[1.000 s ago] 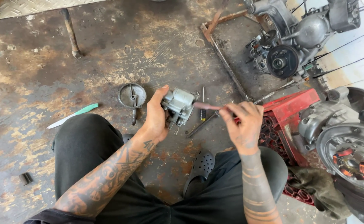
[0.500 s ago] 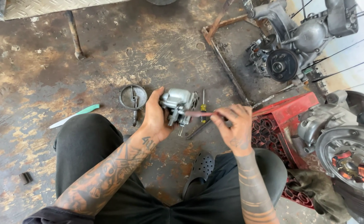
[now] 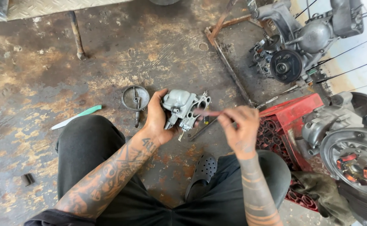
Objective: The person sits on the floor and works on a metallic engine component, likely a cylinder head. They insert a small metal pin into a hole and then use a red-handled screwdriver to scrape and clean the interior surfaces of the part.
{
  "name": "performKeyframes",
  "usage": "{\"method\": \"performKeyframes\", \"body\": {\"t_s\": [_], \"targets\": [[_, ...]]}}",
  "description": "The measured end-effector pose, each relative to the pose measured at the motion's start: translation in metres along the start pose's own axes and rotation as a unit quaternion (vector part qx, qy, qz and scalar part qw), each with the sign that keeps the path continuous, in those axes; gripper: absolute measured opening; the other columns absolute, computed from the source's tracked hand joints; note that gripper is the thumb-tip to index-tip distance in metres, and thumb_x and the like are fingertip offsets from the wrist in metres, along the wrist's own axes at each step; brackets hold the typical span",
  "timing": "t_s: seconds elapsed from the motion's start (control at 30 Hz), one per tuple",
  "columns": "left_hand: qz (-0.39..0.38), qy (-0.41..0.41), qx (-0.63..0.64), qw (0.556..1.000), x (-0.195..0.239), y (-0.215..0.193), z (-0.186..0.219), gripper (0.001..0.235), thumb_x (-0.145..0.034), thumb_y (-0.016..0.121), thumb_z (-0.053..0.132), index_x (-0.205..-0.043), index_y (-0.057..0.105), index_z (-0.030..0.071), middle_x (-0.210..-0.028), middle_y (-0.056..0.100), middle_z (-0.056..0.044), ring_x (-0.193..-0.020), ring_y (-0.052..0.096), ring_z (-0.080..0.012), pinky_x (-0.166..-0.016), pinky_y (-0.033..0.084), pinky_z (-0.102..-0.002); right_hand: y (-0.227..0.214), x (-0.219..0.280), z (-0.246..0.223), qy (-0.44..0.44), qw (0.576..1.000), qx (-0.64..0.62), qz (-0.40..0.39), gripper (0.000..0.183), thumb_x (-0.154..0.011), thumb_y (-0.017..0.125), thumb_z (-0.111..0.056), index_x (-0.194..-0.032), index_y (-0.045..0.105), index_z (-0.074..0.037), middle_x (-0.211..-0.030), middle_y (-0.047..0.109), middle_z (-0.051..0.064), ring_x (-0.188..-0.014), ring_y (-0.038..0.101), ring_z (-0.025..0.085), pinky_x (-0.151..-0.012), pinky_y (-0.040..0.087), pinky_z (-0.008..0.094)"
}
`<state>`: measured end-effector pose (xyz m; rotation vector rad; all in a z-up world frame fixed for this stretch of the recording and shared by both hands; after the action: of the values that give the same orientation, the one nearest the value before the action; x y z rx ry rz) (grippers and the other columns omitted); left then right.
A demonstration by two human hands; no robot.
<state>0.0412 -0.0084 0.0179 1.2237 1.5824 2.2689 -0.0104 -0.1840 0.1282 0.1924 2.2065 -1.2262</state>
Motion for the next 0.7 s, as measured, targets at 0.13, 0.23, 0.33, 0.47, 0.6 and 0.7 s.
{"method": "performKeyframes", "body": {"t_s": [0.13, 0.23, 0.33, 0.47, 0.6, 0.7], "targets": [[-0.004, -0.013, -0.015, 1.000, 0.001, 0.001, 0.000, 0.059, -0.087, 0.053, 0.056, -0.102, 0.069, 0.001, -0.097, 0.073, -0.026, -0.084, 0.072, -0.0490, -0.070, 0.061, -0.067, -0.002, 0.003, 0.011, -0.004, 1.000, -0.021, 0.018, 0.012, -0.091, 0.080, -0.025, -0.089, 0.075, -0.014, -0.075, 0.063, 0.006, -0.076, 0.066, 0.030, -0.087, 0.044, 0.039], [-0.012, 0.009, -0.024, 1.000, 0.004, 0.007, -0.001, 0.061, -0.084, 0.056, 0.056, -0.102, 0.069, 0.000, -0.096, 0.072, -0.028, -0.083, 0.072, -0.0518, -0.069, 0.061, -0.068, -0.020, 0.001, 0.018, 0.003, 0.999, 0.030, 0.042, 0.013, -0.098, 0.078, -0.029, -0.094, 0.074, -0.017, -0.078, 0.064, -0.002, -0.078, 0.065, 0.019, -0.087, 0.040, 0.029], [0.017, 0.036, -0.024, 0.999, -0.001, 0.000, 0.005, 0.056, -0.084, 0.059, 0.053, -0.102, 0.068, 0.001, -0.095, 0.073, -0.025, -0.084, 0.072, -0.0505, -0.070, 0.059, -0.072, -0.018, -0.003, 0.005, -0.021, 0.998, 0.045, 0.035, 0.016, -0.093, 0.081, -0.033, -0.092, 0.076, -0.018, -0.075, 0.064, -0.001, -0.075, 0.065, 0.022, -0.086, 0.041, 0.033], [0.063, 0.117, -0.134, 0.982, -0.029, -0.031, 0.022, 0.054, -0.082, 0.064, 0.057, -0.104, 0.065, 0.007, -0.098, 0.070, -0.021, -0.091, 0.071, -0.0474, -0.074, 0.059, -0.071, -0.012, 0.004, -0.001, -0.058, 0.982, 0.172, 0.054, 0.021, -0.097, 0.078, -0.038, -0.098, 0.075, -0.018, -0.078, 0.061, 0.002, -0.074, 0.063, 0.023, -0.083, 0.043, 0.037], [0.121, 0.187, -0.283, 0.933, -0.038, -0.050, 0.043, 0.045, -0.088, 0.063, 0.057, -0.102, 0.059, 0.014, -0.100, 0.059, -0.011, -0.096, 0.064, -0.0327, -0.078, 0.056, -0.055, 0.006, 0.007, -0.014, -0.047, 0.969, 0.242, -0.009, 0.029, -0.098, 0.070, -0.046, -0.088, 0.067, -0.019, -0.073, 0.055, 0.001, -0.070, 0.063, 0.025, -0.072, 0.048, 0.038], [0.130, 0.195, -0.350, 0.907, 0.004, -0.007, 0.044, 0.047, -0.086, 0.058, 0.063, -0.098, 0.057, 0.018, -0.100, 0.052, -0.006, -0.097, 0.053, -0.0253, -0.082, 0.044, -0.045, 0.005, 0.008, -0.027, 0.027, 0.985, 0.138, -0.098, 0.020, -0.090, 0.075, -0.038, -0.090, 0.068, -0.020, -0.072, 0.060, 0.003, -0.072, 0.070, 0.029, -0.064, 0.055, 0.042]]}}
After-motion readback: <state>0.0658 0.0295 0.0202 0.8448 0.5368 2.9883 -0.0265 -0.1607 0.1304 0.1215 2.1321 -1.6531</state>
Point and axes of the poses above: each hand's wrist, its own x-axis away from the middle knuckle, its own y-axis out of the palm, z = x × y, the point moved 8 cm from there along -x, towards the middle knuckle
